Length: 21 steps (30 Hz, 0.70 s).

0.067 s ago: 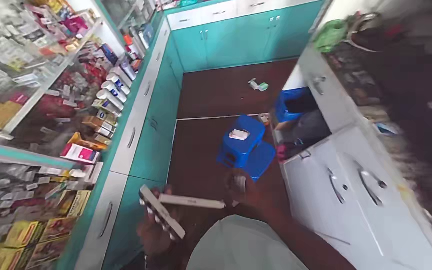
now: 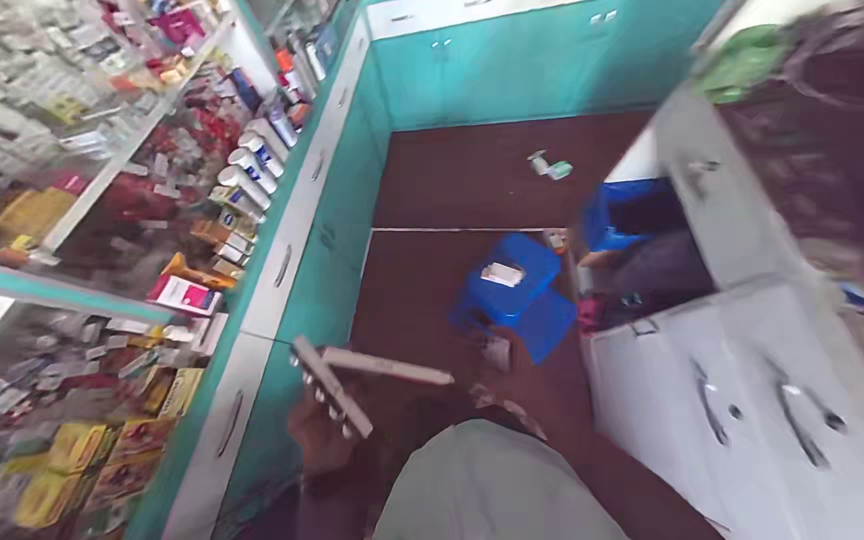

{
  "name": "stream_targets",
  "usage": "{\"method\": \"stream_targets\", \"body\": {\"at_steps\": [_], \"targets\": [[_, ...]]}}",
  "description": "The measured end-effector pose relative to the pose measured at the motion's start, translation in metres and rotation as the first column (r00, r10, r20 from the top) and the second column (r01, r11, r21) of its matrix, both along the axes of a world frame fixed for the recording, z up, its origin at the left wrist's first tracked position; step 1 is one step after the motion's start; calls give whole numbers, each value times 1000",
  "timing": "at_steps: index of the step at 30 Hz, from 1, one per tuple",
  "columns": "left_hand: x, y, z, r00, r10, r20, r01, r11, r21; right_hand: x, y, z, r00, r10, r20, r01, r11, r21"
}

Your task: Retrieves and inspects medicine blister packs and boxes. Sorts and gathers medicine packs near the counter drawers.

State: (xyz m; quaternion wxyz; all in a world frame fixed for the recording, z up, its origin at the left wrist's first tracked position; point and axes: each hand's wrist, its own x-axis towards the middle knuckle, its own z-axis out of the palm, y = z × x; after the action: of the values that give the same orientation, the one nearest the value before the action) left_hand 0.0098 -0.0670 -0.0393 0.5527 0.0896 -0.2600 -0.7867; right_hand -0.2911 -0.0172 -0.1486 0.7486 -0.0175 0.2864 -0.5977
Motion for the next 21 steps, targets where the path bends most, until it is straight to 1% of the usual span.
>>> {"method": "stream_targets", "body": {"at_steps": [2, 3, 4, 6, 7, 8, 9, 10, 11, 12, 13, 14, 15, 16, 17, 19, 20, 21], "targets": [[-12, -56, 4, 994, 34, -101, -16, 984, 175, -12, -51, 2, 997, -27, -73, 29, 999, 24], [-20, -87, 4, 988, 26, -154, 9, 975, 221, -18, -74, 4, 991, -47, -127, 50, 998, 23], [-29, -119, 1, 980, 7, -198, 44, 967, 249, -26, -98, 5, 990, -54, -132, 60, 997, 44], [-49, -185, -7, 978, -1, -208, 63, 954, 293, -39, -152, 7, 991, -88, -98, 96, 992, 80], [-59, -218, -10, 981, 3, -195, 62, 945, 322, -43, -178, 11, 991, -101, -88, 107, 992, 66], [-70, -253, -12, 986, 2, -168, 57, 936, 347, -47, -205, 16, 989, -103, -102, 104, 995, 5], [-81, -289, -15, 990, -14, -139, 63, 934, 351, -50, -231, 20, 979, -112, -168, 98, 991, -90], [-93, -328, -15, 993, -46, -108, 80, 939, 336, -54, -259, 26, 946, -134, -296, 76, 977, -201], [-106, -364, -15, 994, -78, -77, 99, 943, 318, -60, -285, 32, 873, -170, -457, 23, 950, -310], [-121, -399, -13, 995, -102, -25, 104, 946, 308, -65, -314, 41, 828, -195, -526, -1, 937, -348], [-138, -432, -10, 992, -121, 47, 102, 950, 294, -71, -344, 52, 797, -229, -560, 5, 928, -372], [-158, -464, -8, 981, -160, 106, 126, 953, 274, -80, -373, 63, 742, -284, -607, 2, 906, -423], [-179, -493, -6, 964, -222, 149, 180, 950, 254, -89, -397, 73, 653, -344, -675, -7, 888, -460], [-200, -517, -5, 937, -302, 176, 258, 937, 236, -99, -417, 80, 580, -382, -720, 9, 886, -463], [-221, -538, -5, 903, -381, 199, 334, 913, 233, -108, -433, 85, 535, -398, -745, 56, 897, -439], [-259, -576, -6, 836, -496, 235, 432, 859, 274, -129, -462, 84, 513, -437, -739, 211, 899, -385], [-278, -596, -7, 809, -533, 249, 461, 837, 295, -147, -475, 77, 505, -462, -729, 300, 886, -354], [-296, -616, -10, 788, -564, 248, 486, 816, 312, -167, -485, 63, 492, -518, -700, 437, 842, -316]]}}
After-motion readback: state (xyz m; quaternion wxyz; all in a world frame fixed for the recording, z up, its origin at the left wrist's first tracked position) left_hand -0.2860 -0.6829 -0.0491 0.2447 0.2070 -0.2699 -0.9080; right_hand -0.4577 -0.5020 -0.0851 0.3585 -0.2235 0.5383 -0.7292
